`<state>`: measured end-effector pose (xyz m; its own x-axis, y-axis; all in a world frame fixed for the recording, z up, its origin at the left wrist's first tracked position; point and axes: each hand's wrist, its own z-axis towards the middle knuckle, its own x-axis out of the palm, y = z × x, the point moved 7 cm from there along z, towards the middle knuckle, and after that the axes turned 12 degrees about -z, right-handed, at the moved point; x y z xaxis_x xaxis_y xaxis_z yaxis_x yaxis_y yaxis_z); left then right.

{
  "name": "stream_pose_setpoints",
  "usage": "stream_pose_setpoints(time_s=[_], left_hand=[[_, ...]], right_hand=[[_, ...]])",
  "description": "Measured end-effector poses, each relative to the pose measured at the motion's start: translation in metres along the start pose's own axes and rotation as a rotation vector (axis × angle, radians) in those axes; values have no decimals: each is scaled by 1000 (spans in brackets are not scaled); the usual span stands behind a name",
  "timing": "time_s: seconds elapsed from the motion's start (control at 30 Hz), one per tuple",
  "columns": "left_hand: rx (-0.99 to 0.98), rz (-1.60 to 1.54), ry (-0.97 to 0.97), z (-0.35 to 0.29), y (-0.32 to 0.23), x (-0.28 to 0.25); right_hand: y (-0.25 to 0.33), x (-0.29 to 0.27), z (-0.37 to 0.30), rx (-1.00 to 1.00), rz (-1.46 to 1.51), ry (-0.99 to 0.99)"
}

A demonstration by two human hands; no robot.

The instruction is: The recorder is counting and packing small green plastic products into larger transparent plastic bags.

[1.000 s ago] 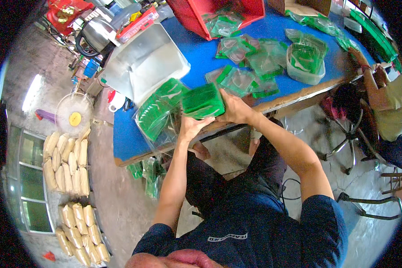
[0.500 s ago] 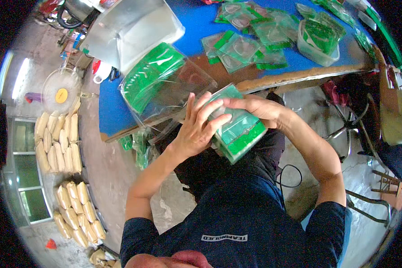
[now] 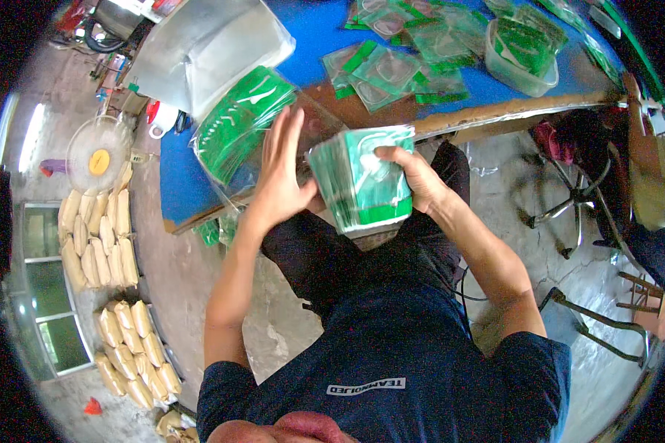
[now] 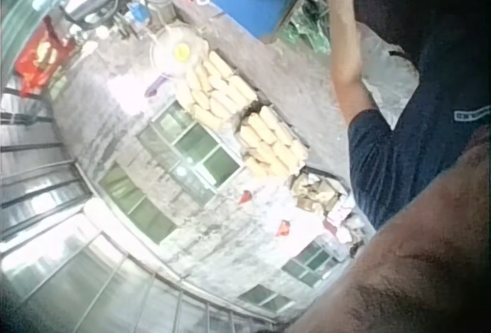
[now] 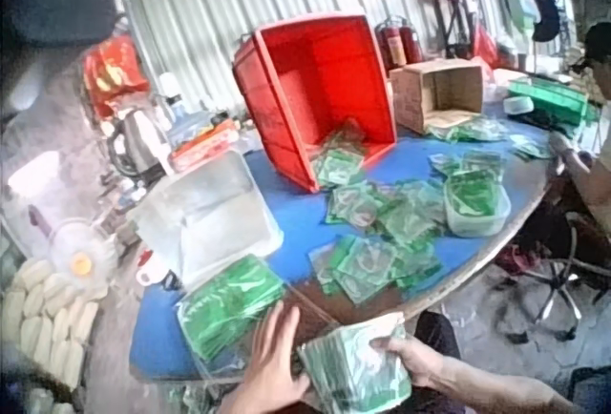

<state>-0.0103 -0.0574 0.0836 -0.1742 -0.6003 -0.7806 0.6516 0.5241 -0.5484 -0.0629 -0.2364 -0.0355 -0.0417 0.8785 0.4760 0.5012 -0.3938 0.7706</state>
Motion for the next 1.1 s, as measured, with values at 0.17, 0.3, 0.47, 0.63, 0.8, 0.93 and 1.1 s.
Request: stream_pose_setpoints(time_s=[0.17,0.3,0.47,0.63,0.8,0.93,1.1], left_hand=[[-30,142,-81,37,38,28],[-62,334,-261,34,51,15],[-53,454,-328,-7,50,-14],[30,420,-438,-32,40,-51],[-57,221,-399,-4,31,-79],[-57,204,-363,8,18,-81],[-42,167,-374,17,9,-76]], right_hand=[[0,-11,5,-157,110,-162],[6,1,2,-208,170,-184],[9,17,-4,-263,157,-211],[12,70,7,-170,35,-79],[-2,111,55,48,108,48],[-1,116,65,2,-6,65],[19,119,69,10,204,140]])
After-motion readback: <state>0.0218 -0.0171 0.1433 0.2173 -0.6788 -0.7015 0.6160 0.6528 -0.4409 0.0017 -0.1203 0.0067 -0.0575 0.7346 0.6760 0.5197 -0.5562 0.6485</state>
